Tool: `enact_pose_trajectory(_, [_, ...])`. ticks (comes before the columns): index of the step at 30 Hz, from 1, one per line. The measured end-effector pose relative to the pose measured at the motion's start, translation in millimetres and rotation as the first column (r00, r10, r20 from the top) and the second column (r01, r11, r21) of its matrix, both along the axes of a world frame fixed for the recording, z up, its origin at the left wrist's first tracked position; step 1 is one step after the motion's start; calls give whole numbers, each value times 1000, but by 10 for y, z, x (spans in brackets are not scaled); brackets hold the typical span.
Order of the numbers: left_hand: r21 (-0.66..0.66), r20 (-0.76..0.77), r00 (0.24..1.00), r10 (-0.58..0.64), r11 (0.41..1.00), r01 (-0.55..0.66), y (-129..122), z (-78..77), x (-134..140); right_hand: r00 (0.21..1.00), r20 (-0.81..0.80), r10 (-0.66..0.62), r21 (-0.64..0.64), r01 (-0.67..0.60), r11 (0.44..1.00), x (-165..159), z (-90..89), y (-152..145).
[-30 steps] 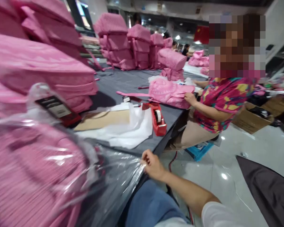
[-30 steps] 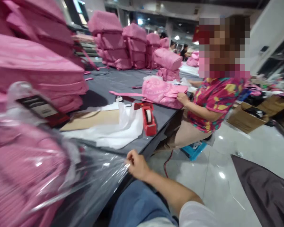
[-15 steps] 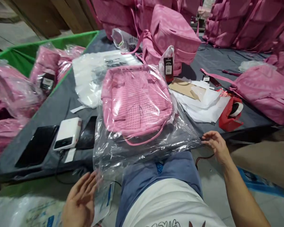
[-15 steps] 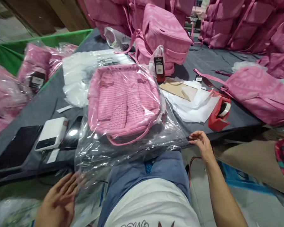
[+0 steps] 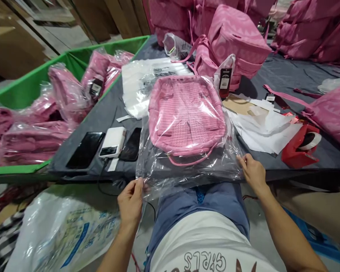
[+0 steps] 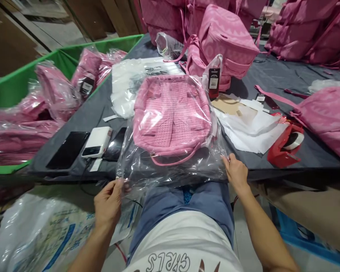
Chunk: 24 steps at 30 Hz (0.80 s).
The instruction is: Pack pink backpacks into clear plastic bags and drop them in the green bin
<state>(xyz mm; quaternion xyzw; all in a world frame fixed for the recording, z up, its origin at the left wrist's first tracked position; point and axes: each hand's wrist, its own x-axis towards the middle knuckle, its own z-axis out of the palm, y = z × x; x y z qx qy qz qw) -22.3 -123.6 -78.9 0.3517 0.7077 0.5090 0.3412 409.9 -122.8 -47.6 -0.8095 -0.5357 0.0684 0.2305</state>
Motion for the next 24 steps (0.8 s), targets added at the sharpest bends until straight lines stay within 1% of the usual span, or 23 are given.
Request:
enact_pose_trajectory(1, [25,-44,999,24,999,-23,27,-9,-21,998,-57,16,42,-13,999,37,-15,20])
enact_pose_trajectory(2, [48,-75,996,45,998,-41,62,-13,-46,986,-162,35,71,-24,997,88,-28,45])
enact_pose_trajectory(3, [70,-82,995,61,996,-55,101,-11,-73,953,-299,51,80,-29,996,147,-38,72])
enact_pose_trajectory(4, [89,-54,996,65,994,-60,140,-3,-99,894,-443,59,68,-32,997,208,-43,98])
enact_pose_trajectory(5, [105,9,998,59,993,-60,175,10,-122,818,-572,57,44,-38,998,263,-43,119])
enact_pose_trajectory(7, [122,169,985,34,991,-56,222,39,-160,670,-742,37,13,-41,999,343,-31,143])
enact_pose_trajectory(9, [91,294,955,27,994,-56,228,53,-198,557,-829,43,35,-24,999,376,-15,140])
enact_pose_trajectory(11, [18,377,925,45,998,-56,199,39,-250,461,-885,57,68,8,998,380,-14,117])
enact_pose_trajectory(13, [-27,446,894,47,999,-39,149,4,-318,397,-915,67,93,45,995,378,-29,81])
enact_pose_trajectory(14, [-24,457,889,26,1000,-17,121,-14,-354,381,-922,73,105,62,993,381,-37,60])
enact_pose_trajectory(15, [-8,438,899,-15,1000,20,94,-27,-389,376,-923,81,117,72,991,387,-41,37])
enact_pose_trajectory(16, [10,382,922,-67,998,68,72,-34,-420,383,-919,92,129,71,989,398,-38,14])
enact_pose_trajectory(17, [20,287,950,-120,993,120,58,-32,-444,406,-908,107,142,58,988,411,-26,-6])
enact_pose_trajectory(18, [26,164,972,-167,986,166,52,-21,-460,449,-884,129,161,33,986,427,-6,-22])
enact_pose_trajectory(19, [45,31,979,-202,979,201,56,-4,-468,512,-843,162,191,3,982,442,21,-31])
enact_pose_trajectory(21, [134,-206,951,-232,956,262,93,41,-459,668,-705,238,281,-45,959,464,82,-16])
enact_pose_trajectory(22, [200,-294,931,-218,938,283,122,63,-444,734,-623,270,337,-60,940,466,106,10])
enact_pose_trajectory(23, [266,-357,915,-190,918,295,153,81,-424,779,-552,296,390,-72,918,460,122,47])
enact_pose_trajectory(24, [321,-397,905,-154,900,294,185,95,-402,799,-509,319,434,-82,897,444,126,96])
